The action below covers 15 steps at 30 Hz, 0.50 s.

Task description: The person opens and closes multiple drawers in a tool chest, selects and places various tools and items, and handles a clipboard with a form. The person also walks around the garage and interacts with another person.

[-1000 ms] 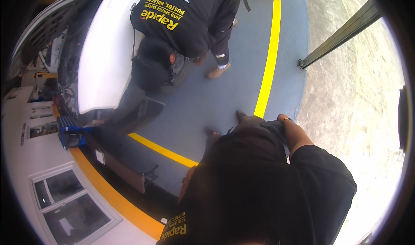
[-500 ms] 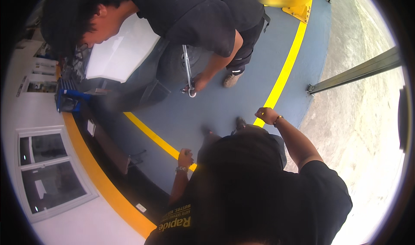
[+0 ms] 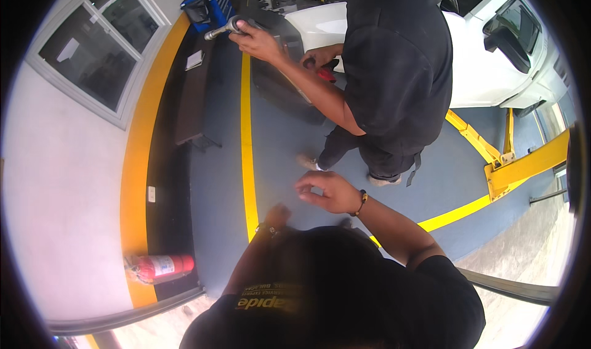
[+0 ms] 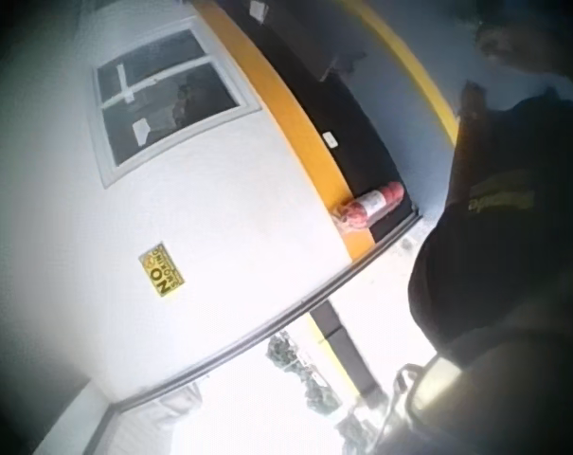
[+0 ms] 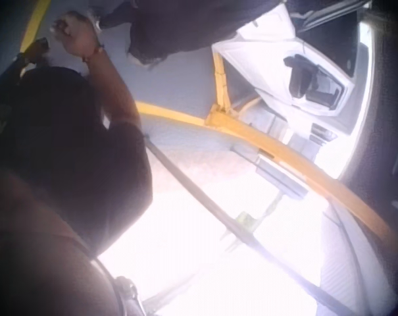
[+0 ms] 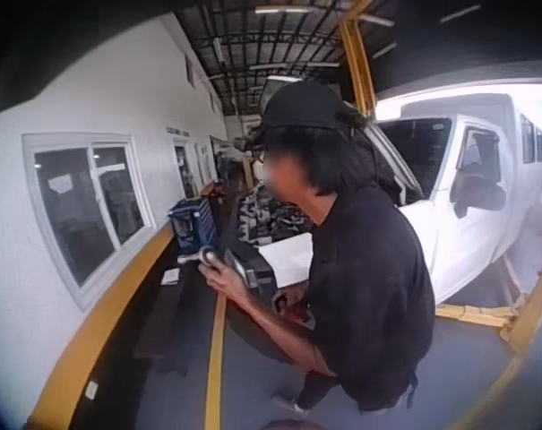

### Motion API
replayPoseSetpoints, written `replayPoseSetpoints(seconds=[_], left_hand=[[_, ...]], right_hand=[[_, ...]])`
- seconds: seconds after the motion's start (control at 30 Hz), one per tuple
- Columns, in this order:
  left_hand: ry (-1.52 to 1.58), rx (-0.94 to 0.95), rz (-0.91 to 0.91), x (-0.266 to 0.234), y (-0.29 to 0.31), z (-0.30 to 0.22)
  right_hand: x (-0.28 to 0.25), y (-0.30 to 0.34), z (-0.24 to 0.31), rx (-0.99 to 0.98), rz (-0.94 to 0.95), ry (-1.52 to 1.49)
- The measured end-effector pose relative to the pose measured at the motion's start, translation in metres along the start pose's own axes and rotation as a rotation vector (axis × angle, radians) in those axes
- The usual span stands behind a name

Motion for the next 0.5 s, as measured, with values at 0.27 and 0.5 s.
replayPoseSetpoints(seconds=[0.27,0.5], left_hand=[[0.353,-0.912,0.265,0.029,0.208,0.219],[0.567,-0.969,0.330,0.031,0.405,0.322]], right_hand=[[0.105,-0.109,0.014,0.043,0.204,-0.147],[0.204,-0.220,0.005,0.168,0.299,-0.221]])
Point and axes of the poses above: each hand's wrist, its own y-axis away from the middle knuckle, its own x-axis out of the palm, z = x × y, the point moved 1 cm from there along -y, towards the middle knuckle, and after that the axes turned 15 degrees about z, right-handed, at the moved point
